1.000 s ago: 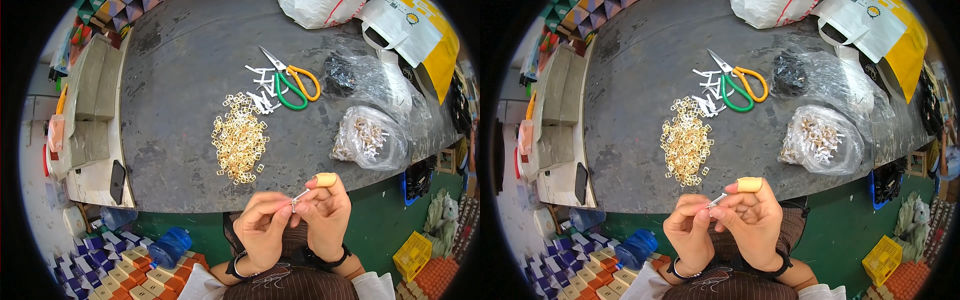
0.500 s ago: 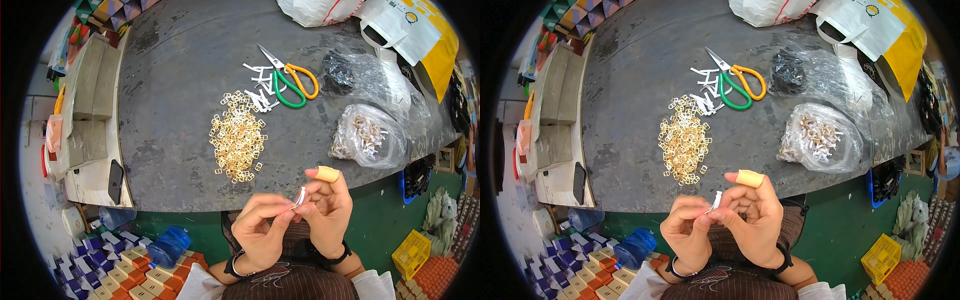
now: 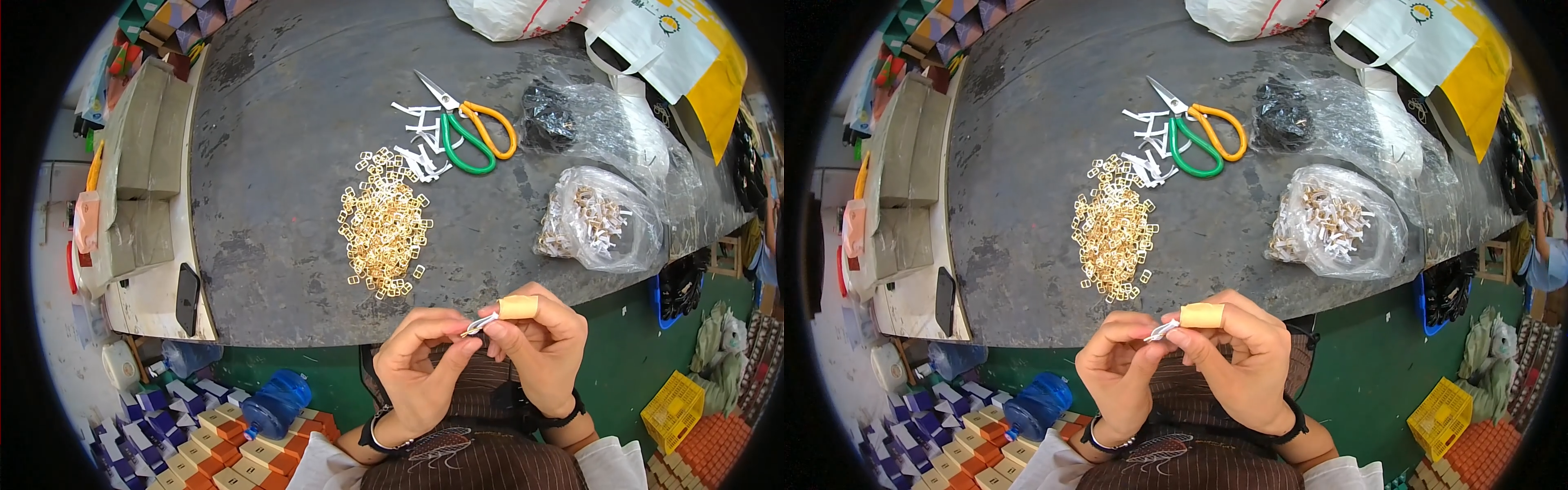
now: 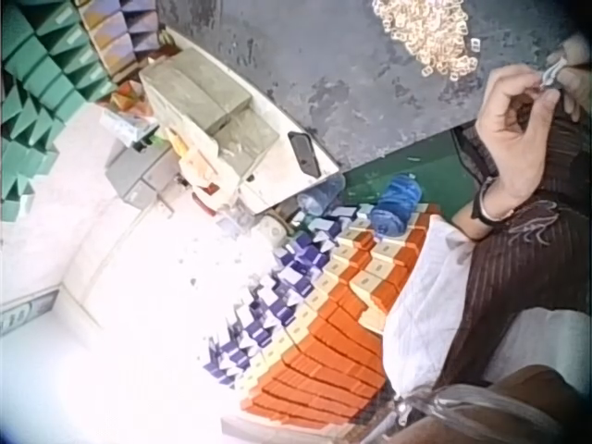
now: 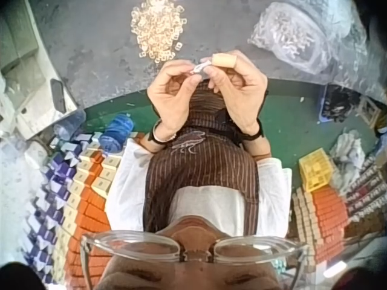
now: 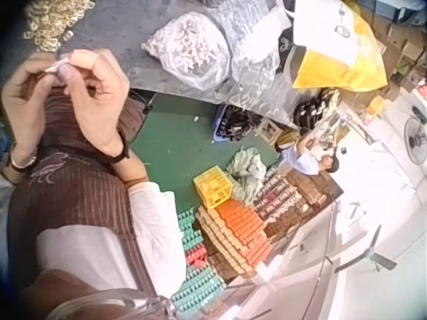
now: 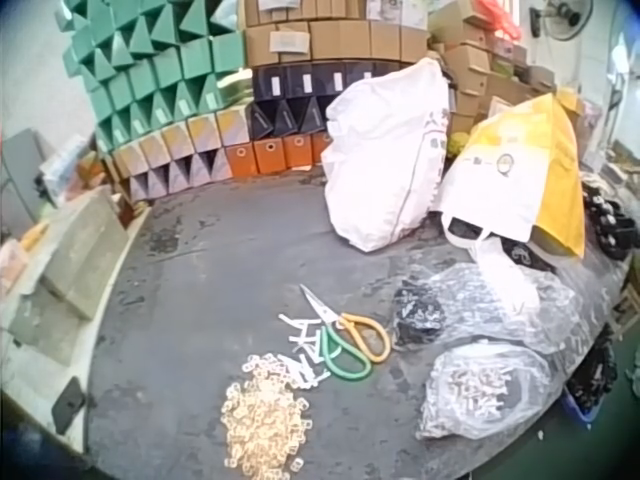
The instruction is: Assembling small metal buckle components for footwear by sliding a metal pin and bar together.
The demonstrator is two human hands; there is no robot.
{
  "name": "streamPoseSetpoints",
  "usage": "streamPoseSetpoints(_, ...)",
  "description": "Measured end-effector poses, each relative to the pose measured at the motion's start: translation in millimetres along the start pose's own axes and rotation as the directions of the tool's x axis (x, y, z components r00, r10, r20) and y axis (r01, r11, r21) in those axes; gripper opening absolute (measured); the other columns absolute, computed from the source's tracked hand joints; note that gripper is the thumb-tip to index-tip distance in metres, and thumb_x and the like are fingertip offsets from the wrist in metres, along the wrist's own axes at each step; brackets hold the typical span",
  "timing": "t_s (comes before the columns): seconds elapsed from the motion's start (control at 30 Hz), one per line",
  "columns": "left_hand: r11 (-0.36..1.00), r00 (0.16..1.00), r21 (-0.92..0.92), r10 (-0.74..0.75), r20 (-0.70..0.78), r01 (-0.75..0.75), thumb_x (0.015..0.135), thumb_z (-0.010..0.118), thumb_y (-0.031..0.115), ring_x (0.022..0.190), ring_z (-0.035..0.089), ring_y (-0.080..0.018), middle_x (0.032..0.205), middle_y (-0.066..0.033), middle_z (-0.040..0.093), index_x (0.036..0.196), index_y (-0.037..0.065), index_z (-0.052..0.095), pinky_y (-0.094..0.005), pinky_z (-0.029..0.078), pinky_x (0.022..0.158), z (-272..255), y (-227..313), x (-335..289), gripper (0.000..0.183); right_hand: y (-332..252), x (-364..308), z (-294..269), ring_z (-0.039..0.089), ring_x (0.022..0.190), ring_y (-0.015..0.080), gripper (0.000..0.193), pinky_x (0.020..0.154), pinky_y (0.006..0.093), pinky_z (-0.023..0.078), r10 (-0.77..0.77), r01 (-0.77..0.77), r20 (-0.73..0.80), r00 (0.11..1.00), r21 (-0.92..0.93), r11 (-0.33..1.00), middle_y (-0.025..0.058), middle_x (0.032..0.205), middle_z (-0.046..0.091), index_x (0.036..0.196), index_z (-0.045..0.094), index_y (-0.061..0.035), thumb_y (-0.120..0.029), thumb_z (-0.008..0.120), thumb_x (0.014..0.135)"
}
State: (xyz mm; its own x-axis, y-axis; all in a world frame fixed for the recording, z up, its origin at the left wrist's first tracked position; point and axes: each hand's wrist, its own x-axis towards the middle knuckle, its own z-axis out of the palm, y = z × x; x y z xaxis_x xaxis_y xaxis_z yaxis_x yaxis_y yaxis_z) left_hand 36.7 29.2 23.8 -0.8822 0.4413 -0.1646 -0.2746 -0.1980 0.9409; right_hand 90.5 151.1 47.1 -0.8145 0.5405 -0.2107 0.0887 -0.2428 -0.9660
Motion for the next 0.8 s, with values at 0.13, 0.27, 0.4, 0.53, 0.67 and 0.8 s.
streamPoseSetpoints(0.13,0.994,1.000,0.105,-0.009,0.002,0.009,0.078,0.067,-0.008,0.083,0.060,-0.0146,0.093,-0.0120,0.062,0.091,-0.004,0.064,-0.0254,0.049,0.073,-2,0,2,0.014,3,-1,-2,0.061,0.065,0.0096,0.012,0.053,0.0183,0.048,-0.026,0.026,0.017,1.000,-0.030,0.999,0.0105,0.086,0.063,0.091,0.067,0.0058,0.004,0.067,0.079)
streamPoseSetpoints(0.27,0.993,1.000,0.118,0.013,-0.010,-0.012,0.076,0.068,-0.009,0.081,0.060,-0.0148,0.089,-0.0119,0.063,0.088,-0.004,0.064,-0.0254,0.049,0.072,1,1,3,0.013,-1,0,-5,0.061,0.064,0.0088,0.013,0.053,0.0180,0.047,-0.029,0.030,0.012,1.000,-0.076,0.997,0.0095,0.084,0.063,0.090,0.067,0.0047,0.002,0.070,0.078)
streamPoseSetpoints(0.4,0.977,0.999,0.214,0.027,-0.038,-0.018,0.074,0.071,-0.009,0.077,0.061,-0.0147,0.083,-0.0107,0.064,0.080,-0.003,0.064,-0.0245,0.049,0.070,-2,1,6,0.011,2,4,-5,0.059,0.063,0.0074,0.011,0.053,0.0177,0.046,-0.082,0.083,0.016,0.997,-0.202,0.976,0.0089,0.083,0.062,0.089,0.067,0.0046,0.004,0.068,0.078)
streamPoseSetpoints(0.53,0.911,0.998,0.413,-0.016,0.066,-0.013,0.076,0.067,-0.008,0.072,0.056,-0.0099,0.078,-0.0076,0.060,0.075,-0.003,0.060,-0.0201,0.044,0.065,-10,2,13,0.009,-2,7,-11,0.057,0.061,0.0064,0.008,0.054,0.0170,0.043,-0.070,0.086,0.060,0.996,-0.337,0.938,0.0081,0.080,0.062,0.086,0.067,0.0034,0.004,0.067,0.078)
streamPoseSetpoints(0.67,0.912,0.968,0.410,-0.104,0.228,0.002,0.074,0.070,-0.006,0.067,0.057,-0.0091,0.075,-0.0063,0.063,0.074,-0.003,0.064,-0.0200,0.044,0.061,-8,0,20,0.007,7,9,-29,0.057,0.058,0.0075,0.005,0.046,0.0198,0.042,-0.097,0.097,0.017,0.995,-0.366,0.925,0.0049,0.073,0.059,0.083,0.065,0.0028,-0.001,0.066,0.080)
streamPoseSetpoints(0.8,0.826,0.958,0.553,-0.234,0.169,0.104,0.074,0.073,0.002,0.058,0.059,-0.0102,0.072,-0.0062,0.064,0.079,-0.001,0.066,-0.0222,0.046,0.054,-20,-9,29,0.009,-3,16,-64,0.054,0.058,0.0054,0.003,0.051,0.0178,0.041,-0.203,0.021,-0.370,0.906,-0.439,0.898,0.0012,0.071,0.058,0.083,0.065,0.0022,-0.001,0.065,0.082)
